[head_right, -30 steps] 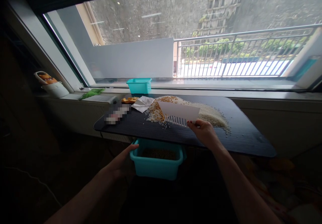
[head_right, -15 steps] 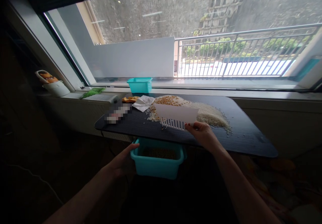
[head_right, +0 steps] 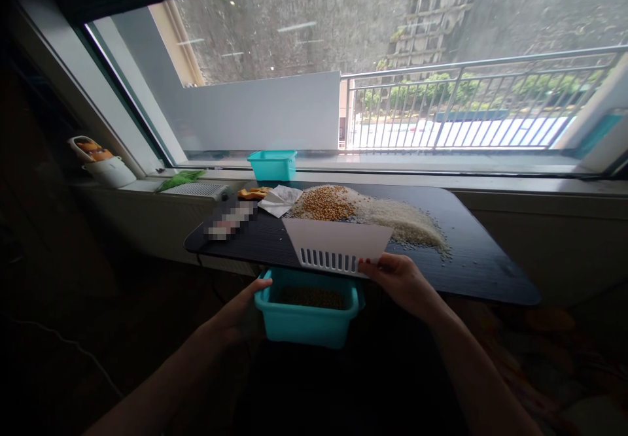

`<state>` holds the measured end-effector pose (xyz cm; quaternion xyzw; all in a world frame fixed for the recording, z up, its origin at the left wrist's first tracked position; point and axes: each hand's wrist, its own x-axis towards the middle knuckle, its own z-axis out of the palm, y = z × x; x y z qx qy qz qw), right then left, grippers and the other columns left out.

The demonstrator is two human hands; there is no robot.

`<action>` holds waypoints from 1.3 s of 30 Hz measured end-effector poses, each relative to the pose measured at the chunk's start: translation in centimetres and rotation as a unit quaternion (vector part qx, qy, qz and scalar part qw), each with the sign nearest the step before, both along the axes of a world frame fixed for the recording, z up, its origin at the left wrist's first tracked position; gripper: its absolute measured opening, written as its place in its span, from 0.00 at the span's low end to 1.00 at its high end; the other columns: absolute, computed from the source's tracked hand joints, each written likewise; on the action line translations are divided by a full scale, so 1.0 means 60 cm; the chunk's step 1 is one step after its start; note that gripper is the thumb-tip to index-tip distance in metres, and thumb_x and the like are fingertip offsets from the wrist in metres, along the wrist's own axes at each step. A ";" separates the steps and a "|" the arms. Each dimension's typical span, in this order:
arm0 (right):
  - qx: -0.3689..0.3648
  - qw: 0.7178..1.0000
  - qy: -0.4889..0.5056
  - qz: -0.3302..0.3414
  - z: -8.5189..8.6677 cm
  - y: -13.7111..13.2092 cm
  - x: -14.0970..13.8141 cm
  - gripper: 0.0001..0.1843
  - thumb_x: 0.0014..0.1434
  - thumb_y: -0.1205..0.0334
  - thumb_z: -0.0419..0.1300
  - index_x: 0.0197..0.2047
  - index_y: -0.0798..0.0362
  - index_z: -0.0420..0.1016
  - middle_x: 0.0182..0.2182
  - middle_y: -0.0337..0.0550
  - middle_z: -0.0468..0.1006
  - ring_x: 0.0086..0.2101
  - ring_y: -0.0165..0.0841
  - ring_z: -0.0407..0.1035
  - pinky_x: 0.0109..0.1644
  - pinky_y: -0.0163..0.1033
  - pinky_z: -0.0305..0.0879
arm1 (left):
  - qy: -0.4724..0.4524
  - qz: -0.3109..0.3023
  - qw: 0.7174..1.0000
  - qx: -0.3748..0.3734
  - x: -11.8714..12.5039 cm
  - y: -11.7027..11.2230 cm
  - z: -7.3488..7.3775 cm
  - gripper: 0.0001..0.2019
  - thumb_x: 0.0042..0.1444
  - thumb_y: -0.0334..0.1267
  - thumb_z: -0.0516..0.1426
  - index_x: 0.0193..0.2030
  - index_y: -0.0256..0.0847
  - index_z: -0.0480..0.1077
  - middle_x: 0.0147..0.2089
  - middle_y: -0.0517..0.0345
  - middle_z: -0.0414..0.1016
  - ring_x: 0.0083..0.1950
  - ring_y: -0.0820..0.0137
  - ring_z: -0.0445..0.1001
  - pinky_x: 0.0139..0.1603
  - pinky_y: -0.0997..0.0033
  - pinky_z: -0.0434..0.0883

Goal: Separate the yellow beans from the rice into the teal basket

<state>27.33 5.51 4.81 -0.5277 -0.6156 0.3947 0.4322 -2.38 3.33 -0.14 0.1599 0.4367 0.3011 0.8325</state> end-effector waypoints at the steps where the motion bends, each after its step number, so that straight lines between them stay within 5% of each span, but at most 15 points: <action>1: 0.014 0.999 0.002 -0.030 0.000 0.001 0.001 0.22 0.38 0.43 0.65 0.29 0.54 0.80 0.29 0.45 0.80 0.32 0.41 0.73 0.36 0.42 0.70 | 0.001 0.001 1.000 0.001 0.000 0.000 -0.001 0.26 0.47 0.50 0.57 0.50 0.38 0.64 0.35 0.53 0.75 0.37 0.63 0.74 0.42 0.64 0.67; 4: 0.047 0.995 0.002 -0.093 -0.005 0.008 -0.008 0.22 0.40 0.43 0.64 0.30 0.54 0.80 0.28 0.45 0.80 0.31 0.41 0.73 0.36 0.43 0.70 | 0.000 -0.007 1.000 0.001 -0.001 0.001 -0.006 0.27 0.46 0.51 0.57 0.51 0.39 0.63 0.36 0.54 0.75 0.38 0.62 0.74 0.43 0.63 0.67; 10: 0.062 0.991 -0.078 -0.092 -0.033 0.014 -0.049 0.20 0.47 0.47 0.59 0.31 0.55 0.79 0.26 0.42 0.79 0.30 0.39 0.73 0.33 0.40 0.67 | 0.027 -0.015 1.000 0.004 -0.002 0.002 -0.011 0.29 0.44 0.54 0.58 0.51 0.41 0.63 0.37 0.54 0.74 0.39 0.62 0.73 0.43 0.62 0.67; 19: 0.106 0.932 -0.222 -0.267 -0.048 0.022 0.019 0.18 0.48 0.47 0.57 0.29 0.53 0.79 0.24 0.43 0.79 0.28 0.38 0.72 0.27 0.35 0.61 | 0.005 -0.026 1.000 0.006 -0.001 0.001 -0.007 0.30 0.46 0.54 0.56 0.54 0.41 0.61 0.39 0.54 0.73 0.41 0.63 0.72 0.44 0.62 0.67; 24: 0.092 0.945 -0.212 -0.229 -0.048 0.030 0.003 0.19 0.49 0.46 0.55 0.30 0.52 0.79 0.24 0.43 0.79 0.27 0.36 0.71 0.27 0.35 0.60 | 0.003 -0.027 1.000 0.002 0.002 0.002 -0.006 0.29 0.47 0.53 0.55 0.54 0.40 0.61 0.40 0.52 0.73 0.41 0.63 0.72 0.44 0.62 0.66; 29: 0.096 0.926 -0.241 -0.273 -0.035 0.043 -0.005 0.20 0.49 0.45 0.55 0.28 0.53 0.78 0.21 0.43 0.77 0.26 0.36 0.70 0.25 0.35 0.58 | 0.014 -0.026 1.000 0.005 0.000 0.002 -0.007 0.30 0.46 0.54 0.56 0.54 0.41 0.62 0.41 0.53 0.73 0.42 0.63 0.72 0.45 0.61 0.66; 39: 0.075 0.977 -0.108 -0.167 -0.019 0.047 -0.012 0.16 0.47 0.53 0.58 0.29 0.57 0.79 0.25 0.43 0.79 0.29 0.37 0.72 0.31 0.36 0.64 | 0.018 -0.023 1.000 0.007 -0.001 0.004 -0.014 0.31 0.46 0.54 0.56 0.55 0.42 0.60 0.42 0.53 0.72 0.43 0.62 0.72 0.46 0.59 0.66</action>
